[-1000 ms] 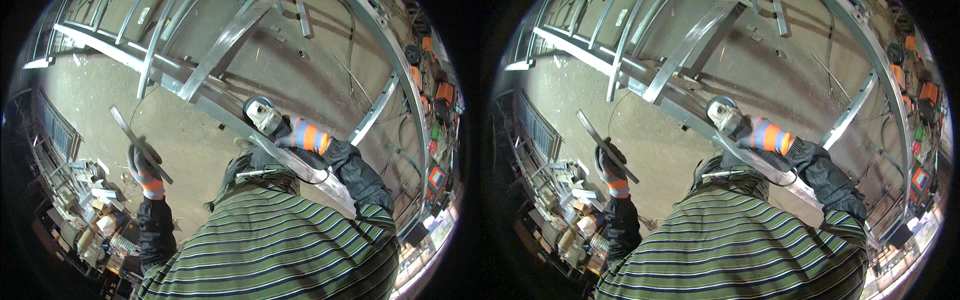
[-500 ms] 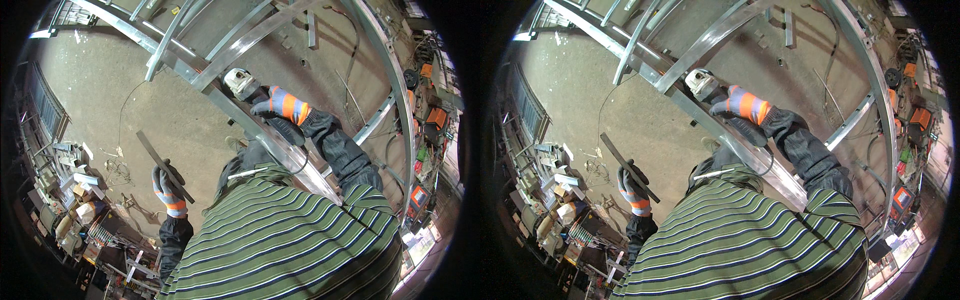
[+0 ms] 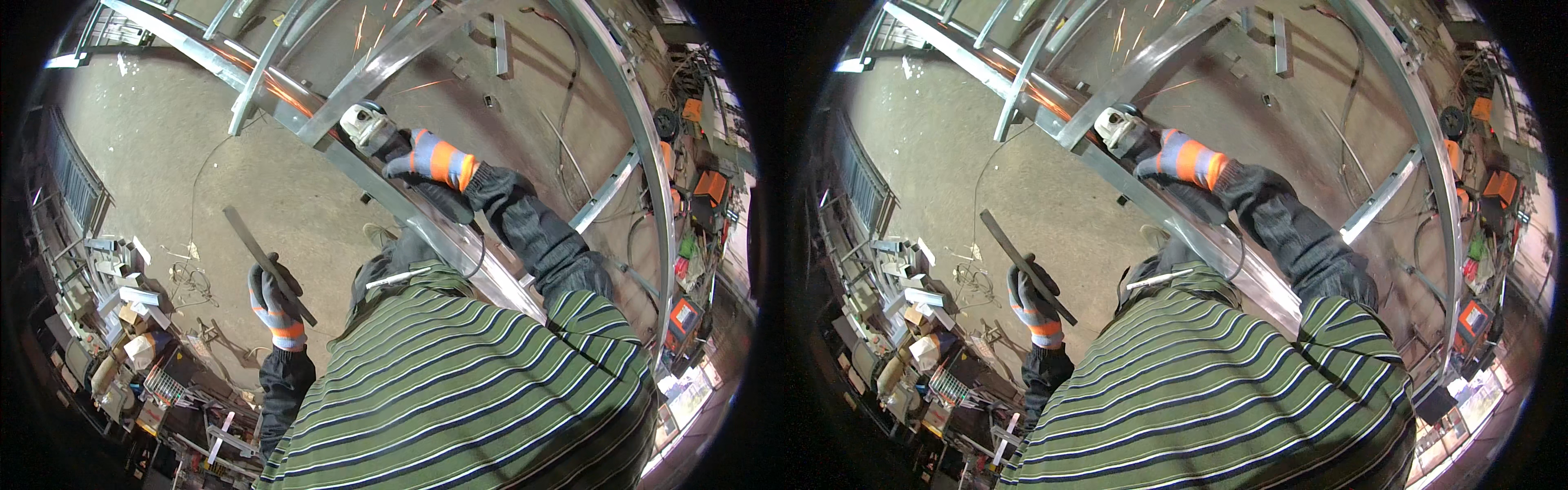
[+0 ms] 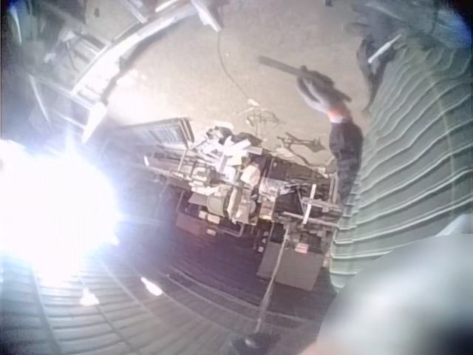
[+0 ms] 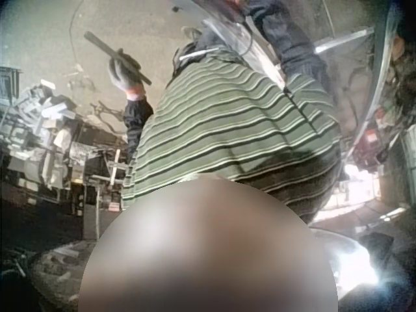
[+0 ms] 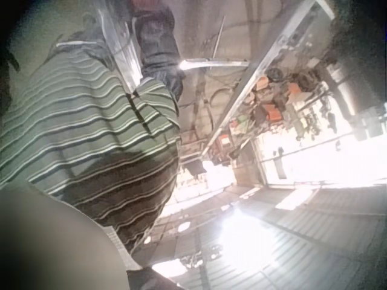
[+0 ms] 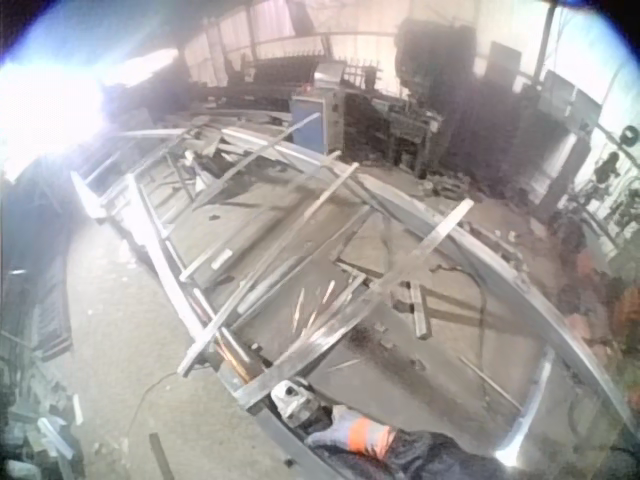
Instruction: The person walks through a metal fabrication shop, picks up an angle grinder, and grinds the edges of a large metal frame. Sparks are visible as the tool smooths the metal surfaces.
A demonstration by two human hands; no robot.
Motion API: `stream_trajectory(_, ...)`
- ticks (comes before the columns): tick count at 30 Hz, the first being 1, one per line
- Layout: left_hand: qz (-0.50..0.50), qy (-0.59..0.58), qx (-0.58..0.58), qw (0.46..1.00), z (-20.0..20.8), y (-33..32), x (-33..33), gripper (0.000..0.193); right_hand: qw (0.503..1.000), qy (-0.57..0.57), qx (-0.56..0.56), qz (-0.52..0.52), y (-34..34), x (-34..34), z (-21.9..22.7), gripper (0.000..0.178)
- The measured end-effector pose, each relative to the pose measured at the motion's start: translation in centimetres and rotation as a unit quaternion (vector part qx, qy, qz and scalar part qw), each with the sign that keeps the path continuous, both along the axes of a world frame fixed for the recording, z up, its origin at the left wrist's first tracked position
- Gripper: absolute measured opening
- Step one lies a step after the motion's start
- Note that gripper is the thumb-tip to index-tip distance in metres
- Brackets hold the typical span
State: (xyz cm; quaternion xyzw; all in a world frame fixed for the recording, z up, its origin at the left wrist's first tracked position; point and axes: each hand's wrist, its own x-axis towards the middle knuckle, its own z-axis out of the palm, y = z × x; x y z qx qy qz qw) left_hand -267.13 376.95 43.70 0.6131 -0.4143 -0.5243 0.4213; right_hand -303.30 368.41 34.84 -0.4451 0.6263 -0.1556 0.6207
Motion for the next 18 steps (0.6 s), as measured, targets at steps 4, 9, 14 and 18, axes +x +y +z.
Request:
stream_trajectory(4,-0.061,-0.006,-0.006,0.998,-0.8,-2.4,-1.5,0.040,0.999,0.019,0.018,0.017,1.0,-0.7,0.2,0.067)
stream_trajectory(9,-0.221,0.012,-0.069,0.973,-2.5,-9.0,-5.3,0.036,0.999,0.032,-0.030,0.021,9.9,-3.9,-1.1,0.066)
stream_trajectory(14,-0.438,-0.169,-0.327,0.820,-4.2,-14.7,-13.5,0.030,0.997,0.005,0.058,-0.047,24.6,-8.1,1.3,0.068)
stream_trajectory(18,-0.636,-0.212,-0.307,0.676,-5.8,-15.7,-19.6,0.035,0.991,0.076,0.084,-0.068,32.7,-8.7,6.0,0.079)
